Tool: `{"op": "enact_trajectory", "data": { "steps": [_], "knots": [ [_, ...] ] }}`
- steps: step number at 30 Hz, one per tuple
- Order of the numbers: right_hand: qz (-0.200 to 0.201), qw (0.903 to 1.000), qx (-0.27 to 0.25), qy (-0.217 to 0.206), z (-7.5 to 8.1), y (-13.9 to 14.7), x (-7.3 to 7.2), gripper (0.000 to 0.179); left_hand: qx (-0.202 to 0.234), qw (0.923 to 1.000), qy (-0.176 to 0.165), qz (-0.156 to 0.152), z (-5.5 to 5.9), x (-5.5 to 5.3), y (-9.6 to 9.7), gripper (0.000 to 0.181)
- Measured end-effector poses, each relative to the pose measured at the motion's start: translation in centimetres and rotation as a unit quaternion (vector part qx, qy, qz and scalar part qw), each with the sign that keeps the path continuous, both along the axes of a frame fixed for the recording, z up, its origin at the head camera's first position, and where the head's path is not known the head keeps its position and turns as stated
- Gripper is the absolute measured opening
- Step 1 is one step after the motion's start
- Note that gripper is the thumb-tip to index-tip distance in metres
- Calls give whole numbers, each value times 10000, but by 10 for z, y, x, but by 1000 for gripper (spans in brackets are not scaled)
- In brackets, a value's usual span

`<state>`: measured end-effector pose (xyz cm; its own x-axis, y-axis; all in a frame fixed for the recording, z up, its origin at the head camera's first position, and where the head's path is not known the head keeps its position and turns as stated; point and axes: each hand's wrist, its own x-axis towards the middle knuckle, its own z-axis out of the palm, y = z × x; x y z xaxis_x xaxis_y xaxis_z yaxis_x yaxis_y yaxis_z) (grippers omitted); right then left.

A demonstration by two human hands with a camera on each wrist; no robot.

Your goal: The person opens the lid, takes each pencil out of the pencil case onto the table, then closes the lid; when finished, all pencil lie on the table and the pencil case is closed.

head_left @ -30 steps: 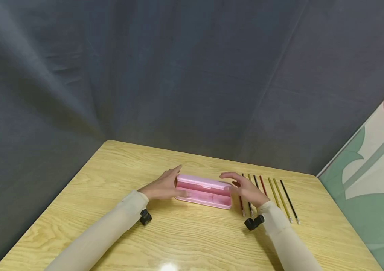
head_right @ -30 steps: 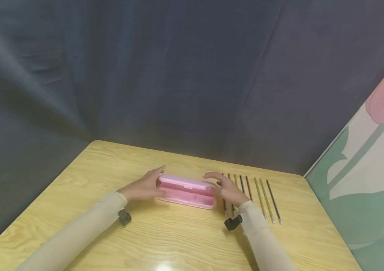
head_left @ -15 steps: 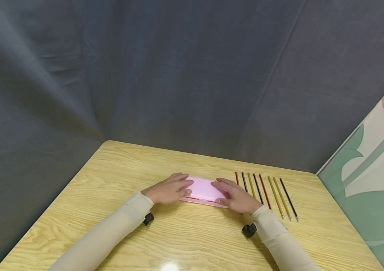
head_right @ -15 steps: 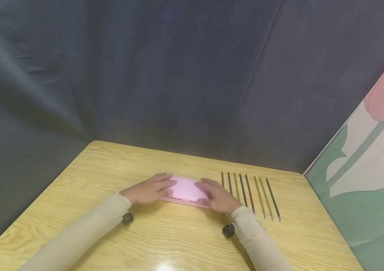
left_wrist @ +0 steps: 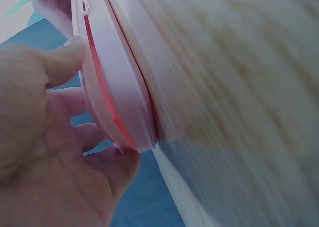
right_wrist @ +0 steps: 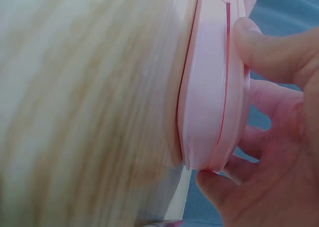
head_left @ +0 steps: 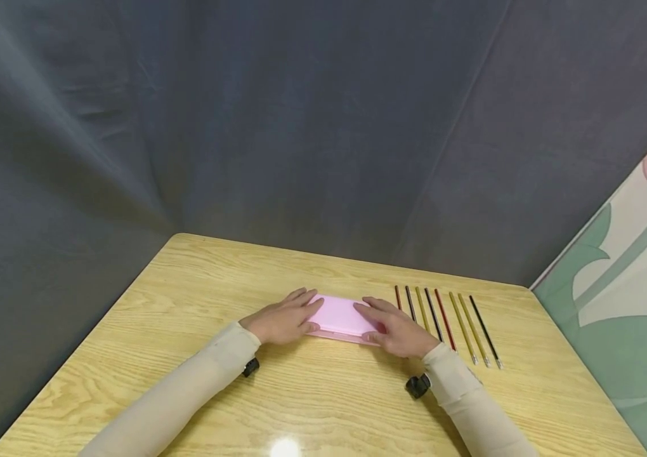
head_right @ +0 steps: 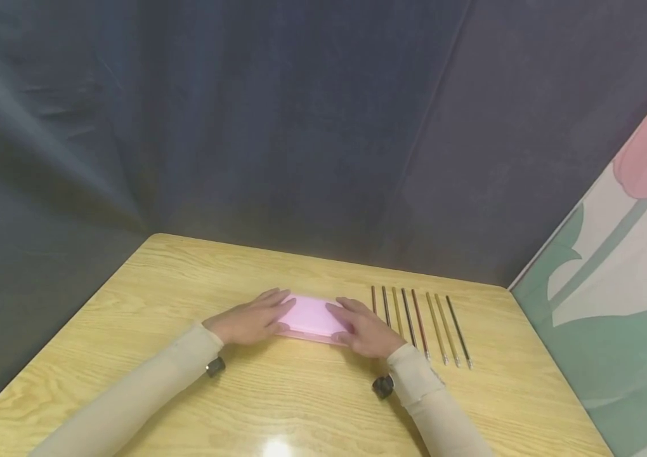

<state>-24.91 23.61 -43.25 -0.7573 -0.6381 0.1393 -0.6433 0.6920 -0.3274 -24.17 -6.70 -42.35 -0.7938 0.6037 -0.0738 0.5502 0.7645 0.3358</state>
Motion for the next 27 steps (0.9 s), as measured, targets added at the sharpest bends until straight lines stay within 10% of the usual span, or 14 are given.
{"op": "enact_trajectory", "data": {
  "steps": [18, 27],
  "knots": [
    [-148, 9998, -116, -103, -4, 0, -5, 64, -666, 9961, 566, 127, -1, 3, 9, 60],
    [-101, 9994, -97, -319, -11, -2, -5, 63, -96, 9994, 319, 95, -8, 1, 3, 60]
  ]
}}
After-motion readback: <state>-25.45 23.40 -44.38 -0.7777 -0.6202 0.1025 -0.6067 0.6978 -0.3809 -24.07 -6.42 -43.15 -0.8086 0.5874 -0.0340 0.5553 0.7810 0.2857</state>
